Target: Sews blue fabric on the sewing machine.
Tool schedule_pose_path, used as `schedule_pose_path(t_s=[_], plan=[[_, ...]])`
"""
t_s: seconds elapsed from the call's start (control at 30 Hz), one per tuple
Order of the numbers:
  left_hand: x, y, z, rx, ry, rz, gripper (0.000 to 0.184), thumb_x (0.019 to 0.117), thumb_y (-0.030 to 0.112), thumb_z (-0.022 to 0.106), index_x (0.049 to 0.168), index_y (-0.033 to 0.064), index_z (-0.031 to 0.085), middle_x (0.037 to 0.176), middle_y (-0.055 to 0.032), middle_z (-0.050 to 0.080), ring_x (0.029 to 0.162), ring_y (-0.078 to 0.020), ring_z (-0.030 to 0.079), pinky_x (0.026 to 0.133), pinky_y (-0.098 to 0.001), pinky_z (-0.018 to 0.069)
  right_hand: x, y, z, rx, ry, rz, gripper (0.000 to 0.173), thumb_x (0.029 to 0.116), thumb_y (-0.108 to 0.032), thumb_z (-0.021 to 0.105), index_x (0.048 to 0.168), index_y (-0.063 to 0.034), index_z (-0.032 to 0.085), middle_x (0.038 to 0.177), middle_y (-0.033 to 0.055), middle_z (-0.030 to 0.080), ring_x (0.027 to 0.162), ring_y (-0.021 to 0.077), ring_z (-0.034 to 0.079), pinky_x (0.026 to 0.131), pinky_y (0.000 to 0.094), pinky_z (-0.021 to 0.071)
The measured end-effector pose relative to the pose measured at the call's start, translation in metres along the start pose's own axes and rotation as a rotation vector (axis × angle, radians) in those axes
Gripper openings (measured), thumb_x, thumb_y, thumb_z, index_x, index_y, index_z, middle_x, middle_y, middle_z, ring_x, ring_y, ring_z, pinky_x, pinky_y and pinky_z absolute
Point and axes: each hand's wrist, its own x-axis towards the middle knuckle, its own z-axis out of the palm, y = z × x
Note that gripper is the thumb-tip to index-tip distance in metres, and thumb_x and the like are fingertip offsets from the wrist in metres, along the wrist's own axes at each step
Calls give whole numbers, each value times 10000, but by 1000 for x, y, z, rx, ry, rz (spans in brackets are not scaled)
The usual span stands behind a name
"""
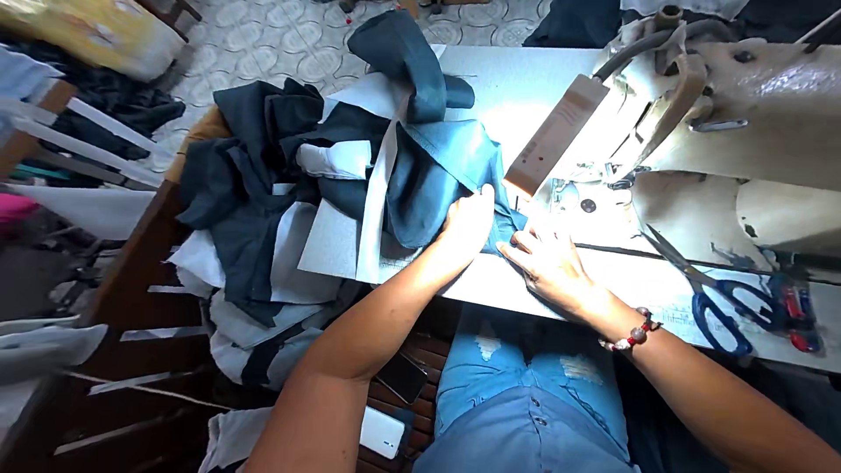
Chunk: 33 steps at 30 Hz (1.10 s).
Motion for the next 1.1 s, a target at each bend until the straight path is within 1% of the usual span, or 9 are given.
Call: schedule_pose_path(t_s=[0.1, 0.2, 0.3, 0.43, 0.53, 0.63, 0.77, 0.97, 1.1], plan=[[-9, -5, 1, 91, 10, 148, 264, 1045, 0, 449, 1286, -57, 542, 1138, -258, 662, 1064, -442, 674, 832, -554, 548, -1, 0, -2, -8, -5, 3, 314, 915, -95, 593, 1160, -174, 772, 1039, 102, 703, 1035, 358, 618, 920, 559, 430], [-13, -51, 33, -3, 316, 739, 209, 1006, 123, 577, 960, -37, 704, 914, -198, 662, 854, -373, 695, 692, -502, 575, -1, 1, -4, -17, 6, -2, 299, 915, -101, 584, 1124, -188, 779, 1051, 99, 708, 1000, 344, 622, 909, 541, 428], [-20, -77, 69, -143, 534, 982, 217, 962, 194, 636, 983, 33, 779, 818, -113, 677, 759, -271, 681, 647, -402, 572, 0, 5, -5, 12, -16, -12, 311, 924, -114, 570, 1139, -195, 779, 1071, 103, 708, 1020, 350, 617, 880, 543, 427], [-37, -70, 91, -224, 640, 843, 181, 872, 0, 674, 1009, 29, 788, 835, -144, 678, 776, -300, 683, 647, -399, 569, 6, 12, -10, -60, -23, -45, 288, 933, -66, 587, 1141, -147, 770, 1157, 131, 716, 1141, 401, 625, 886, 559, 467], [-45, -59, 91, -240, 580, 735, 172, 850, -23, 678, 982, 25, 777, 1217, -155, 724, 1002, -338, 719, 769, -467, 593, 9, 10, -9, -143, 31, -62, 281, 937, -15, 570, 1128, -79, 767, 1153, 139, 716, 1074, 374, 647, 843, 501, 499], [-49, -51, 91, -206, 555, 651, 169, 853, -47, 672, 974, 23, 767, 1319, -144, 690, 1058, -370, 717, 763, -505, 592, 11, 8, -10, -258, -3, -28, 287, 936, 30, 565, 1161, -23, 734, 1190, 142, 696, 1066, 352, 656, 841, 472, 518], [-54, -42, 95, -147, 620, 563, 187, 851, -50, 679, 994, 32, 770, 1304, -160, 696, 997, -385, 733, 709, -507, 590, 16, 7, -11, -298, -99, 24, 329, 936, 57, 583, 1240, 2, 696, 1253, 158, 662, 1114, 382, 626, 862, 528, 499], [-48, -45, 103, -213, 718, 563, 201, 906, 55, 677, 1067, 69, 797, 1209, -102, 750, 988, -318, 751, 754, -477, 598, -1, 17, -2, -32, 102, -29, 250, 923, -59, 609, 1098, -116, 780, 1190, 124, 733, 1098, 378, 664, 884, 542, 490], [-46, -43, 105, -220, 759, 612, 226, 858, -14, 686, 1038, 61, 799, 971, -137, 737, 892, -302, 727, 702, -439, 588, -2, 16, -3, -105, 104, -69, 232, 922, -23, 598, 1041, -100, 782, 1190, 116, 735, 1135, 376, 652, 867, 526, 479]])
